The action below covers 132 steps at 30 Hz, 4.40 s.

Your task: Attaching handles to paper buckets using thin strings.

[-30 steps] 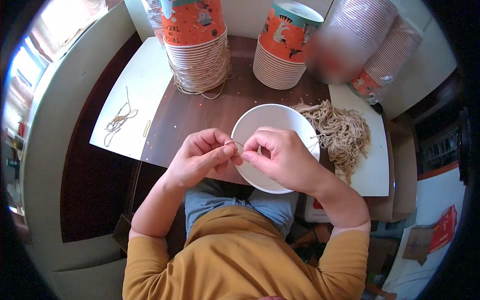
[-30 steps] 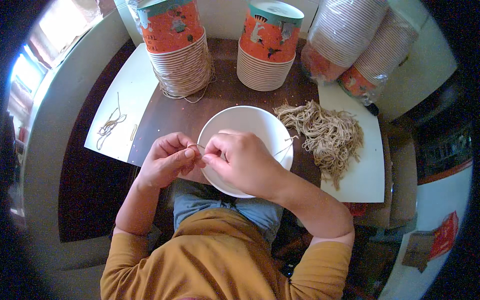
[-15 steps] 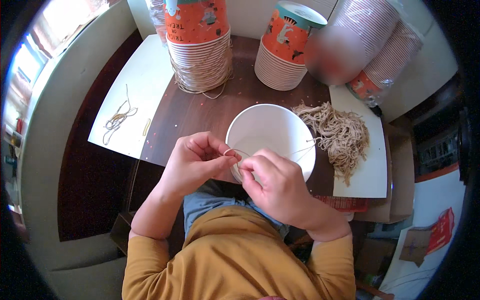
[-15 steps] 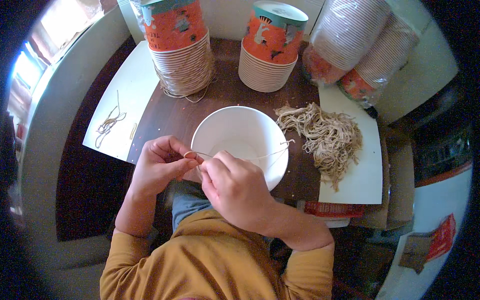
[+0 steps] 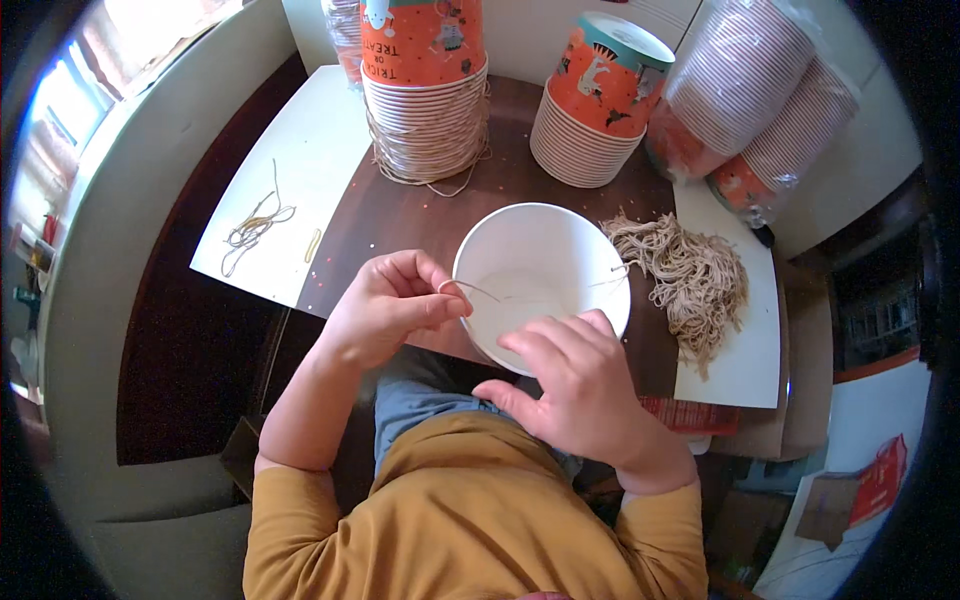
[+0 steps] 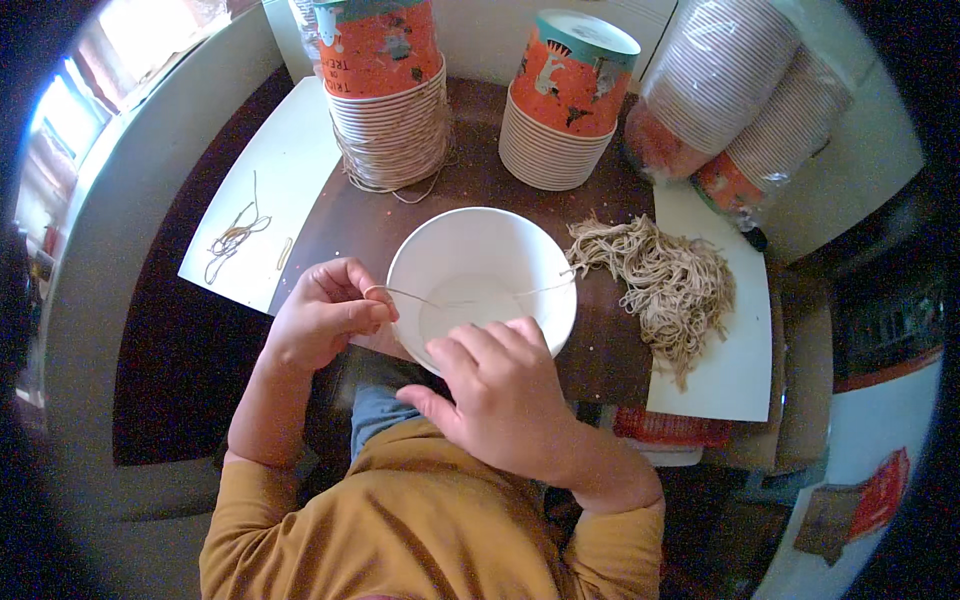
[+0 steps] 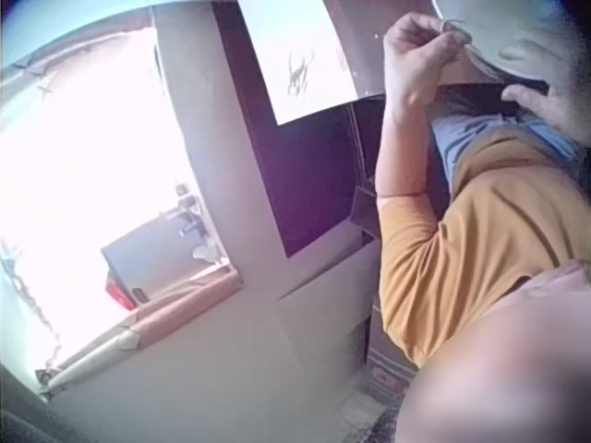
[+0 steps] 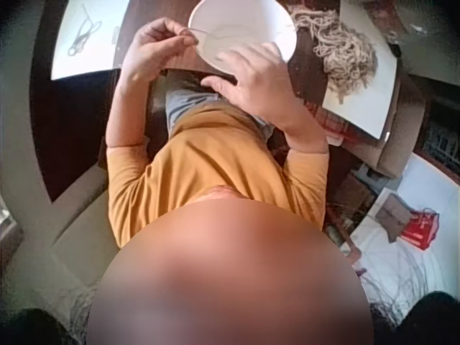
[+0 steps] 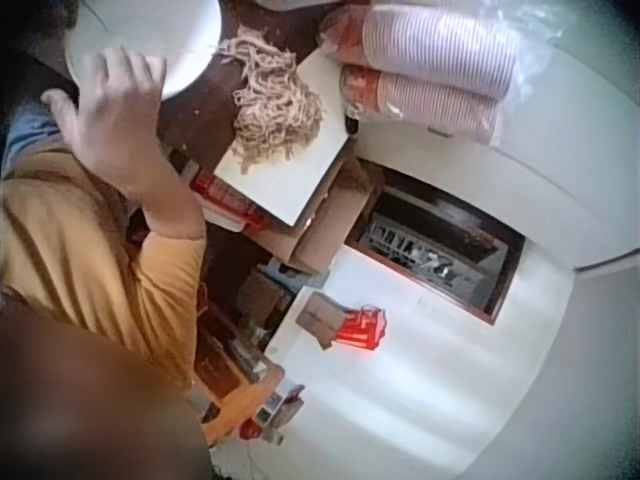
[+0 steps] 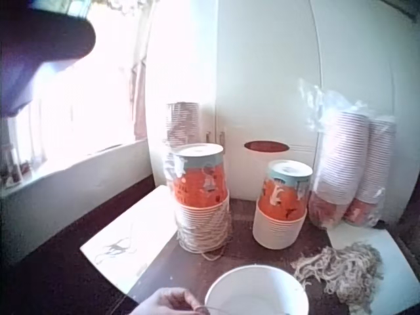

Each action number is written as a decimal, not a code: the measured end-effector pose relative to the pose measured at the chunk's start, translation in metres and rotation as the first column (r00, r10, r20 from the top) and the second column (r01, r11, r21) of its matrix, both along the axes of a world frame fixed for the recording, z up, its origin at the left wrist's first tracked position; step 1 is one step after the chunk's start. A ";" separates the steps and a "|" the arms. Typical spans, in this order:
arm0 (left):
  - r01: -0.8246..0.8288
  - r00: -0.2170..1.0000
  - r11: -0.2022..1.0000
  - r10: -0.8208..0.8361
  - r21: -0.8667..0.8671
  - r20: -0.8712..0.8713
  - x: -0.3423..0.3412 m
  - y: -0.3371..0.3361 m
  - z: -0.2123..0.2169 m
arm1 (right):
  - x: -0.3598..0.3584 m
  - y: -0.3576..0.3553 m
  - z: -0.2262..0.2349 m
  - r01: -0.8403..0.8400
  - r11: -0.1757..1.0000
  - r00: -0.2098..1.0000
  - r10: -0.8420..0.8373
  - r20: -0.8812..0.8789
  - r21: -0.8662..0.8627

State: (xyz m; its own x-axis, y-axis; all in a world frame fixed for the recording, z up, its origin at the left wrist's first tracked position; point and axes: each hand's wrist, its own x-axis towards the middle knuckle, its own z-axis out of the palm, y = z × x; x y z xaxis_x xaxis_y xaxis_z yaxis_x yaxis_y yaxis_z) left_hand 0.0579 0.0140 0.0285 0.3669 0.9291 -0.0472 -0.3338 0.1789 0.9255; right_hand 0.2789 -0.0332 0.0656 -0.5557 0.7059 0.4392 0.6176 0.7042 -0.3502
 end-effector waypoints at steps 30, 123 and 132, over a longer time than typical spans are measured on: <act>0.039 0.998 0.986 -0.029 0.161 -0.061 0.036 -0.014 -0.007 | -0.003 0.023 -0.001 0.030 0.998 0.955 -0.046 -0.293 -0.058; -0.496 0.851 0.866 0.499 -0.067 0.165 0.022 -0.044 -0.053 | -0.076 0.016 -0.109 -0.648 0.562 0.236 -0.494 -0.837 -0.514; -0.601 0.786 0.789 0.613 0.131 -0.087 0.027 -0.047 -0.047 | -0.070 0.021 -0.106 -0.211 0.841 0.531 -0.329 -0.781 -0.498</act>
